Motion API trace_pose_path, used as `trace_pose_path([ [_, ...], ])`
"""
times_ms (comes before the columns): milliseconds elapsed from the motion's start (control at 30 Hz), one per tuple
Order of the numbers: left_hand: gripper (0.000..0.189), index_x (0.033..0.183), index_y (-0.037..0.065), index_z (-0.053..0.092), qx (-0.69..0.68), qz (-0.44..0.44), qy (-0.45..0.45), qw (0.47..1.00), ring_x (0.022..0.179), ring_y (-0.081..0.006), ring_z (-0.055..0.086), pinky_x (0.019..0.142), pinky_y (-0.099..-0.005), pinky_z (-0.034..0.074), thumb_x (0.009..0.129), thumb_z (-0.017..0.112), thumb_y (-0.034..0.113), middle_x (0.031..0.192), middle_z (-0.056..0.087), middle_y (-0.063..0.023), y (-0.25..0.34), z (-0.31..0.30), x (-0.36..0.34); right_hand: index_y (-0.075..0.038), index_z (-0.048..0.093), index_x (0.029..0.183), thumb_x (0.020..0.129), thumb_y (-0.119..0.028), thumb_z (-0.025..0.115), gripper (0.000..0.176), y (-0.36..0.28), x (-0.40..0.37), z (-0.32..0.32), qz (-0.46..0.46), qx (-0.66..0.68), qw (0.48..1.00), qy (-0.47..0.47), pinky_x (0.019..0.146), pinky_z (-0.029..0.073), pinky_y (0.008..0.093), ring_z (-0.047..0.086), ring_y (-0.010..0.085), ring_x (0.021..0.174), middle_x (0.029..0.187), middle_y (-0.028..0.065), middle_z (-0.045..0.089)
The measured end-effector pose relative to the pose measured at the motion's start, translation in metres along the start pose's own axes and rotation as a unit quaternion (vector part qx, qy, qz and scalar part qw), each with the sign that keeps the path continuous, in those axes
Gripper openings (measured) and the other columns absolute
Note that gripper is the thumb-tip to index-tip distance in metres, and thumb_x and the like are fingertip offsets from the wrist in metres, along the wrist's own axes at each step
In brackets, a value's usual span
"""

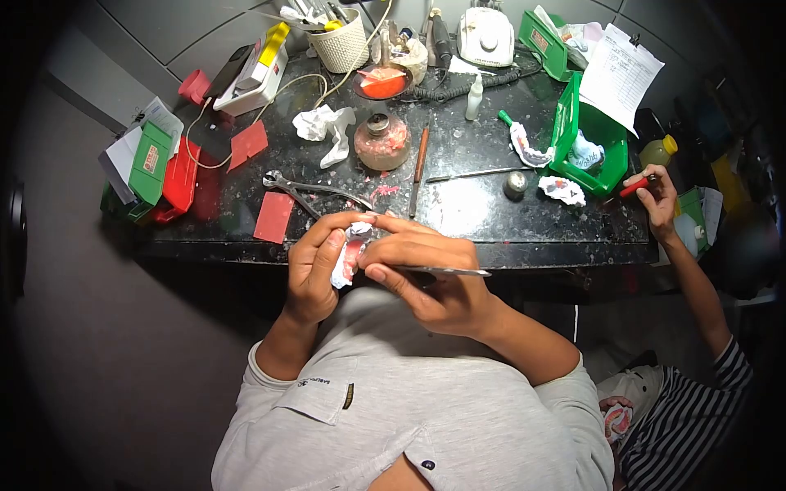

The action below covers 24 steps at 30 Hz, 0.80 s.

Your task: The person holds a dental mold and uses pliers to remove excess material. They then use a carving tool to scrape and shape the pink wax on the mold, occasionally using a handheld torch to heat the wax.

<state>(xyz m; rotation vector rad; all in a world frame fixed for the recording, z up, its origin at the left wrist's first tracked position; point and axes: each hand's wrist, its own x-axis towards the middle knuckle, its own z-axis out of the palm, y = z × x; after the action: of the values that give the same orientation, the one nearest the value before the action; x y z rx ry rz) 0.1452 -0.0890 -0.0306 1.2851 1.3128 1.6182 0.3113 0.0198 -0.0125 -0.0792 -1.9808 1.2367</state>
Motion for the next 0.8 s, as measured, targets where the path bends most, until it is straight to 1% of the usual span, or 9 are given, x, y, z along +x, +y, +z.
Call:
trace_pose_path([
  [100,0.037,0.125,-0.009,0.060,0.020,0.007,-0.002,1.000,0.113,-0.0203,0.062,0.101,-0.0327,0.046,0.106,0.038,0.015,0.122,0.067,-0.0177,-0.002,-0.002,0.000,0.000,0.075,0.095,0.089,-0.003,0.073,0.007,-0.001,-0.001,-0.007,0.003,0.012,0.999,-0.052,0.111,0.043,0.0531,0.073,0.0267,0.100,0.092,0.0103,0.076],
  [233,0.037,0.127,-0.007,0.060,0.023,0.033,0.008,0.999,0.106,-0.0137,0.061,0.093,-0.0272,0.047,0.108,0.036,0.014,0.119,0.067,-0.0144,-0.002,-0.003,0.001,-0.001,0.076,0.096,0.088,-0.005,0.074,0.008,0.004,-0.002,-0.016,0.016,0.042,0.996,-0.071,0.116,0.035,0.0560,0.070,0.0300,0.113,0.095,0.0098,0.077],
  [300,0.037,0.128,-0.007,0.059,0.031,0.037,0.021,0.999,0.103,-0.0124,0.061,0.091,-0.0261,0.047,0.109,0.036,0.015,0.117,0.067,-0.0140,-0.001,-0.003,0.001,-0.003,0.076,0.094,0.089,-0.007,0.074,0.007,0.005,-0.004,-0.018,0.075,0.106,0.991,-0.030,0.118,0.030,0.0582,0.065,0.0327,0.122,0.096,0.0087,0.077],
  [433,0.036,0.137,-0.003,0.046,-0.020,0.062,0.055,0.996,0.090,-0.0102,0.059,0.083,-0.0250,0.048,0.110,0.043,0.021,0.105,0.065,-0.0116,0.000,-0.002,-0.003,-0.004,0.076,0.090,0.090,-0.007,0.073,0.004,0.010,-0.008,-0.026,0.080,0.155,0.985,0.017,0.118,0.029,0.0586,0.066,0.0327,0.121,0.095,0.0076,0.077],
  [533,0.038,0.138,0.001,0.040,-0.065,0.087,0.053,0.993,0.087,-0.0114,0.061,0.081,-0.0264,0.049,0.108,0.049,0.022,0.103,0.064,-0.0108,-0.003,-0.003,-0.006,-0.002,0.060,0.099,0.102,-0.025,0.064,0.023,0.013,-0.013,-0.028,0.067,0.225,0.969,0.072,0.115,0.035,0.0583,0.075,0.0281,0.100,0.087,0.0123,0.075],
  [567,0.037,0.138,0.001,0.040,-0.061,0.107,0.055,0.991,0.088,-0.0116,0.061,0.082,-0.0267,0.049,0.108,0.050,0.020,0.105,0.064,-0.0112,-0.005,-0.002,-0.005,-0.004,0.052,0.102,0.104,-0.033,0.059,0.031,0.010,-0.012,-0.028,0.064,0.198,0.976,0.071,0.113,0.040,0.0542,0.077,0.0251,0.084,0.080,0.0131,0.073],
  [700,0.036,0.138,0.001,0.040,-0.056,0.143,0.047,0.987,0.090,-0.0116,0.063,0.084,-0.0268,0.049,0.107,0.052,0.015,0.109,0.064,-0.0125,-0.009,-0.004,-0.007,-0.002,0.052,0.101,0.103,-0.024,0.061,0.023,0.001,-0.014,-0.031,0.123,0.254,0.958,0.043,0.112,0.044,0.0456,0.075,0.0175,0.069,0.079,0.0128,0.074],
  [767,0.036,0.138,0.001,0.040,-0.054,0.153,0.039,0.986,0.090,-0.0111,0.062,0.083,-0.0263,0.049,0.106,0.053,0.014,0.111,0.064,-0.0129,-0.011,-0.005,-0.008,-0.002,0.053,0.101,0.103,-0.022,0.061,0.021,-0.002,-0.013,-0.027,0.112,0.222,0.968,0.045,0.112,0.044,0.0458,0.075,0.0171,0.069,0.080,0.0136,0.075],
  [800,0.039,0.137,0.002,0.039,-0.033,0.149,0.056,0.987,0.083,-0.0164,0.064,0.077,-0.0292,0.052,0.105,0.055,0.018,0.100,0.065,-0.0160,-0.014,-0.005,-0.010,-0.002,0.053,0.100,0.102,-0.019,0.062,0.019,-0.003,-0.013,-0.026,0.100,0.189,0.976,0.047,0.112,0.044,0.0460,0.075,0.0167,0.069,0.082,0.0145,0.075],
])
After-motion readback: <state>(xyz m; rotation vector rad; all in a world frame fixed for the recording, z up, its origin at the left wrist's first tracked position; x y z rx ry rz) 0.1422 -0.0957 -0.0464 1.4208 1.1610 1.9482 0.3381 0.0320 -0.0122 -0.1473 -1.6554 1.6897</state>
